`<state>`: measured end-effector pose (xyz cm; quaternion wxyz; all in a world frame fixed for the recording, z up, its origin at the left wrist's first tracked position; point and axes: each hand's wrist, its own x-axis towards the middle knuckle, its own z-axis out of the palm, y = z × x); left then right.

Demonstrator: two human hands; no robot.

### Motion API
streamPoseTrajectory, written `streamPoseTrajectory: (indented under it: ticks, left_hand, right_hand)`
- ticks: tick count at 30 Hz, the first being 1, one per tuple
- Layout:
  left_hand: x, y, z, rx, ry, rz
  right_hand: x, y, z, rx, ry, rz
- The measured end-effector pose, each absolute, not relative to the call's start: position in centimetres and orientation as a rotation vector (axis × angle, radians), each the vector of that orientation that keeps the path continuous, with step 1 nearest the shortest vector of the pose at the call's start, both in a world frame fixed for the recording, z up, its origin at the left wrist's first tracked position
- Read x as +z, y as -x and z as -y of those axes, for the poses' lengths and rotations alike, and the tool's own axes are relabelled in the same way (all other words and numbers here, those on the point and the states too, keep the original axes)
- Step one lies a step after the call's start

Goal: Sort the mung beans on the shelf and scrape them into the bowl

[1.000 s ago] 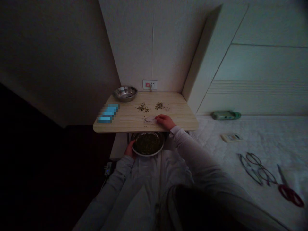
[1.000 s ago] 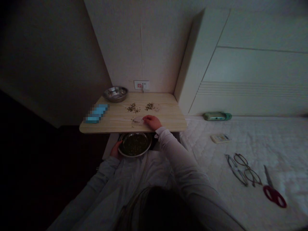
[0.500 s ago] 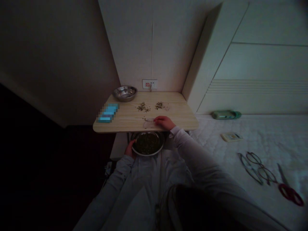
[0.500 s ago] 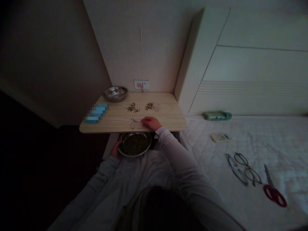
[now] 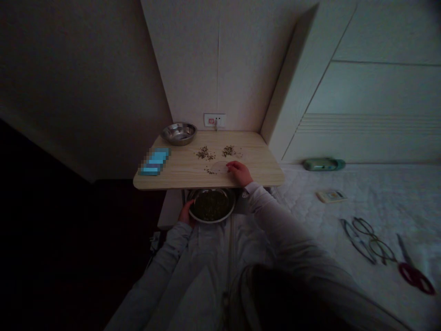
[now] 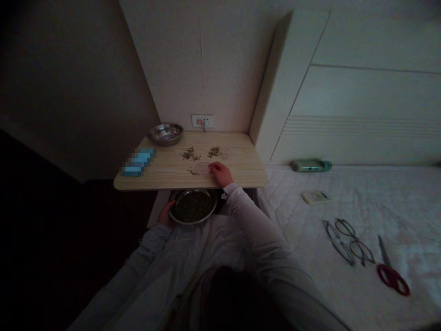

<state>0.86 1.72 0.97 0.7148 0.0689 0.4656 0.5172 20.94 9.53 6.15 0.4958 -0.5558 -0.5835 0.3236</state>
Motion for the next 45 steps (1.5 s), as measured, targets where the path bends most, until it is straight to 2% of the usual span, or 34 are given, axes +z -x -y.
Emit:
streamPoseTrajectory:
  ticks: [4, 21, 45]
  left_hand:
    - [0.91, -0.77, -1.74, 1.146, -0.142, -1.010]
    - [0.90, -0.85, -1.82, 1.168, -0.151, -1.007]
    - [0.82, -0.77, -1.87, 1.163, -0.158, -1.034]
  right_hand:
    - [5.80, -20.88, -9.65, 0.702, 1.381, 1.463]
    - [5.77, -20.82, -9.59, 0.710, 1.400, 1.520]
    - [6.11, -20.79, -9.27, 0.832, 1.355, 1.529]
